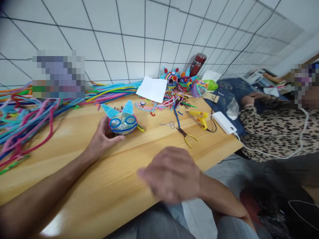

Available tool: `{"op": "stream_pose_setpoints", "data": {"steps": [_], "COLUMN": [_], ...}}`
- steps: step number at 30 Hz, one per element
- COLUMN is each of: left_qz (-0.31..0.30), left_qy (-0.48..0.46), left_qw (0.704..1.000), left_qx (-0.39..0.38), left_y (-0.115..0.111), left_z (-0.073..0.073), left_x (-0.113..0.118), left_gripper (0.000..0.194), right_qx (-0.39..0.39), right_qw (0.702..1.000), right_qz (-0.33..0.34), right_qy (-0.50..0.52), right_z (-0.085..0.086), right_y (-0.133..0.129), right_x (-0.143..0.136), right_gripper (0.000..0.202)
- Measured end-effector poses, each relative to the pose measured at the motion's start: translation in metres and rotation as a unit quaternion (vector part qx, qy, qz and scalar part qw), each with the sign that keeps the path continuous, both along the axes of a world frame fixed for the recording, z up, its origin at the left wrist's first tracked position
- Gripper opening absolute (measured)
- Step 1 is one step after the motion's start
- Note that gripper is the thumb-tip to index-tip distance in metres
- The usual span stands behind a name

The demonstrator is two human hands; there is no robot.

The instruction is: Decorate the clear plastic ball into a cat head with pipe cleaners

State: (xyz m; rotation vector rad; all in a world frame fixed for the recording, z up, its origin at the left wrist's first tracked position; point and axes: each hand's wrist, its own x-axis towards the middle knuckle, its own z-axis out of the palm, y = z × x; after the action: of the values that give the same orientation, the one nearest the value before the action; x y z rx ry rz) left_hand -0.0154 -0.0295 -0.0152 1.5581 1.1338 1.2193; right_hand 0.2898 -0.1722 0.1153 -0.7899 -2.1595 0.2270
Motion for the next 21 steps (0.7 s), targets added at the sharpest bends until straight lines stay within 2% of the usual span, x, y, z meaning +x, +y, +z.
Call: {"op": "stream_pose_setpoints", "data": {"steps": [1, 3, 4, 6, 8, 10, 12, 16, 21], "left_qz": [0.004, 0.004, 0.002, -0.002, -0.006, -0.013, -0.035, -0.039, -0.045], "left_qy": [0.005, 0.007, 0.004, -0.008, -0.028, -0.058, -0.097, -0.123, -0.117], "left_qw": [1.000, 1.000, 1.000, 1.000, 1.000, 0.998, 0.994, 0.991, 0.991], "left_qx": [0.000, 0.001, 0.001, -0.003, -0.011, -0.019, -0.031, -0.034, -0.034], "left_y": [0.000, 0.000, 0.000, 0.001, 0.001, 0.001, 0.002, 0.004, 0.004], "left_z": [0.000, 0.000, -0.001, -0.001, 0.000, 0.002, 0.004, 0.007, 0.015], "left_x": [0.000, -0.001, -0.001, 0.000, 0.002, 0.005, 0.008, 0.009, 0.009], "left_gripper": [0.120, 0.117, 0.116, 0.116, 0.117, 0.119, 0.120, 0.120, 0.116], "right_qx": [0.016, 0.001, -0.033, -0.092, -0.132, -0.147, -0.171, -0.250, -0.268], "right_qw": [0.999, 0.975, 0.949, 0.874, 0.808, 0.790, 0.781, 0.766, 0.768], "right_qz": [-0.039, -0.206, -0.289, -0.439, -0.546, -0.571, -0.579, -0.587, -0.582], "right_qy": [0.022, 0.086, 0.122, 0.188, 0.177, 0.171, 0.163, 0.082, -0.020], "right_z": [-0.009, -0.033, -0.046, -0.069, -0.082, -0.086, -0.084, -0.078, -0.078], "right_y": [0.023, 0.054, 0.063, 0.074, 0.083, 0.094, 0.108, 0.130, 0.143], "right_x": [0.008, 0.038, 0.057, 0.100, 0.138, 0.164, 0.177, 0.178, 0.175], "right_gripper": [0.027, 0.016, 0.011, 0.019, 0.028, 0.039, 0.041, 0.037, 0.030]}}
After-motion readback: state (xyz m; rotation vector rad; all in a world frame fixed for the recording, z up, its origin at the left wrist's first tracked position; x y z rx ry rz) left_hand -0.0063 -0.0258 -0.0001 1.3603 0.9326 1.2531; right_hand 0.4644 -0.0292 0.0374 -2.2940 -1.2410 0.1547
